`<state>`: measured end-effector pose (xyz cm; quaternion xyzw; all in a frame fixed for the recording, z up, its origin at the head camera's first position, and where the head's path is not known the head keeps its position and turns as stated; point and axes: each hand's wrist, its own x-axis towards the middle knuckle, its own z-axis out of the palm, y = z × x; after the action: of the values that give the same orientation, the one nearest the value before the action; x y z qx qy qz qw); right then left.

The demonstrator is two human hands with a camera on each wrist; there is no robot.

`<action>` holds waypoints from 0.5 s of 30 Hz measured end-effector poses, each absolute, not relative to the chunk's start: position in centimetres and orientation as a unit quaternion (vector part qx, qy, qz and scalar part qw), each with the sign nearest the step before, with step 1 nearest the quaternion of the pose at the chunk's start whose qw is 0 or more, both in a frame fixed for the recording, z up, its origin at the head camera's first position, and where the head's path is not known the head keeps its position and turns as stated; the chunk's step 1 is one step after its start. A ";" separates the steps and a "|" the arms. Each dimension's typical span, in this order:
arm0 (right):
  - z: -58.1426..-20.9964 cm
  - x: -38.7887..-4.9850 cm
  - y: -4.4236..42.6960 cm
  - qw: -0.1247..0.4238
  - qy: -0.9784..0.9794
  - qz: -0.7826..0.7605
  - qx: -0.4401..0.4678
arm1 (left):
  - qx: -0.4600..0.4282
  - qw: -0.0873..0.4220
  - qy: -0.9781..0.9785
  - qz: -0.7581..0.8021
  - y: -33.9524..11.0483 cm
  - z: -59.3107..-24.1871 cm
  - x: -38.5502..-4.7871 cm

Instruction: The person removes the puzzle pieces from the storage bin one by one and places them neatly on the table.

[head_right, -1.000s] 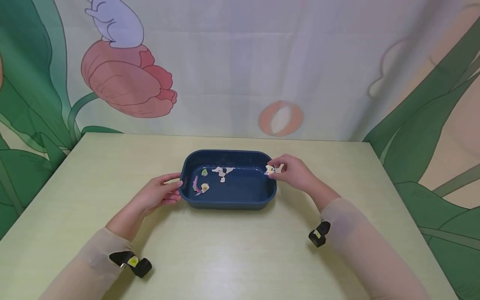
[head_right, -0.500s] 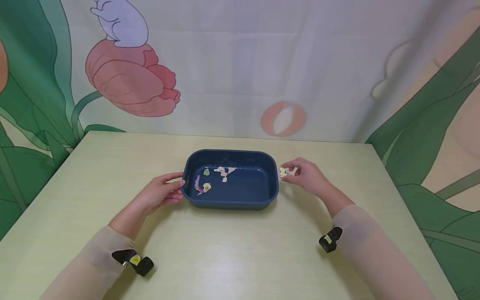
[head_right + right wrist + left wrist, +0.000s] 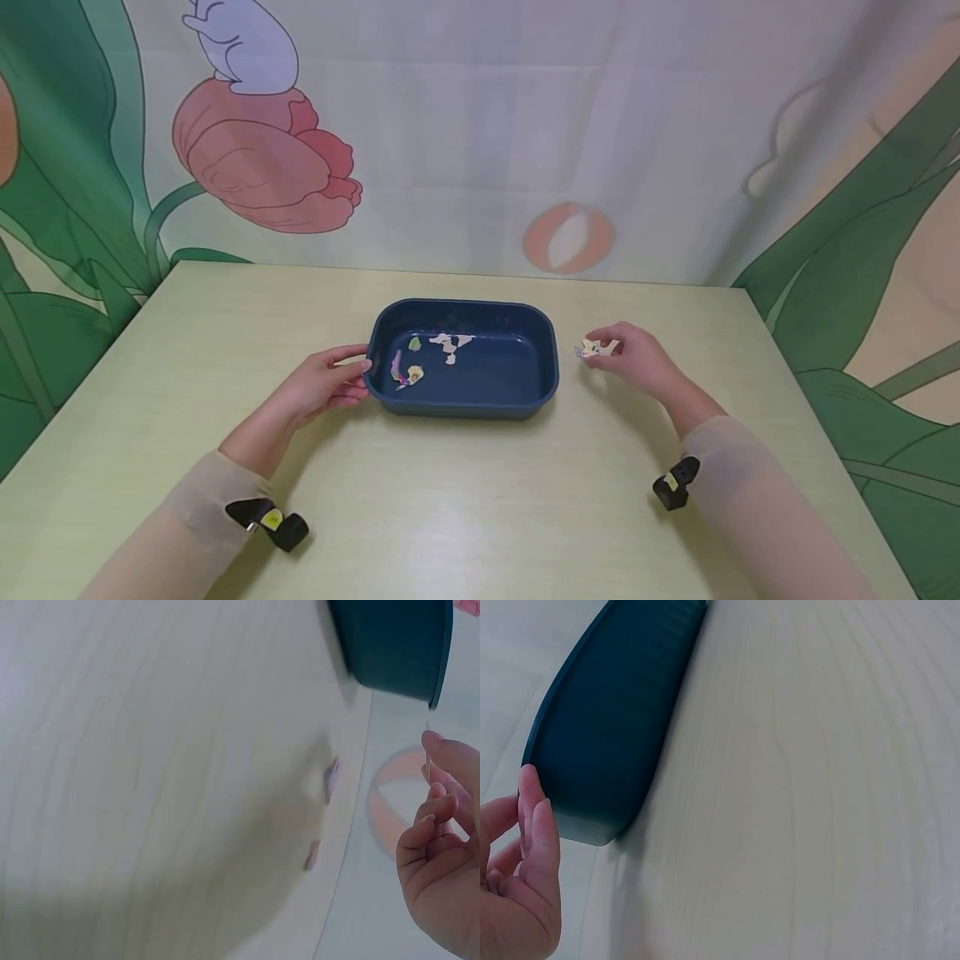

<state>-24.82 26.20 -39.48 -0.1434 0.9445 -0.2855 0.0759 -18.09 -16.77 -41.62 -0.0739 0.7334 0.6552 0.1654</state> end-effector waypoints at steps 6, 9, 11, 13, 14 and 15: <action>-39.6 -24.8 28.0 0.089 0.947 -0.286 -0.112 | -0.074 0.166 0.730 0.659 -16.7 -41.6 -18.1; -39.4 -24.8 28.8 0.093 0.948 -0.287 -0.096 | -0.073 0.167 0.732 0.657 -16.7 -41.4 -18.0; -39.3 -24.8 29.2 0.091 0.949 -0.289 -0.090 | -0.075 0.167 0.731 0.657 -16.7 -41.4 -18.0; -39.2 -24.8 29.6 0.090 0.948 -0.291 -0.087 | -0.075 0.168 0.730 0.658 -16.7 -41.4 -18.0; -39.2 -24.8 29.7 0.089 0.948 -0.292 -0.086 | -0.074 0.169 0.730 0.658 -16.7 -41.4 -18.0; -39.2 -24.8 29.9 0.089 0.949 -0.292 -0.085 | -0.073 0.169 0.729 0.659 -16.7 -41.4 -18.0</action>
<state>-24.80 29.94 -39.20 -0.0845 0.9485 -0.2920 0.0890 -17.98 -16.72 -41.44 -0.0727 0.7295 0.6589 0.1687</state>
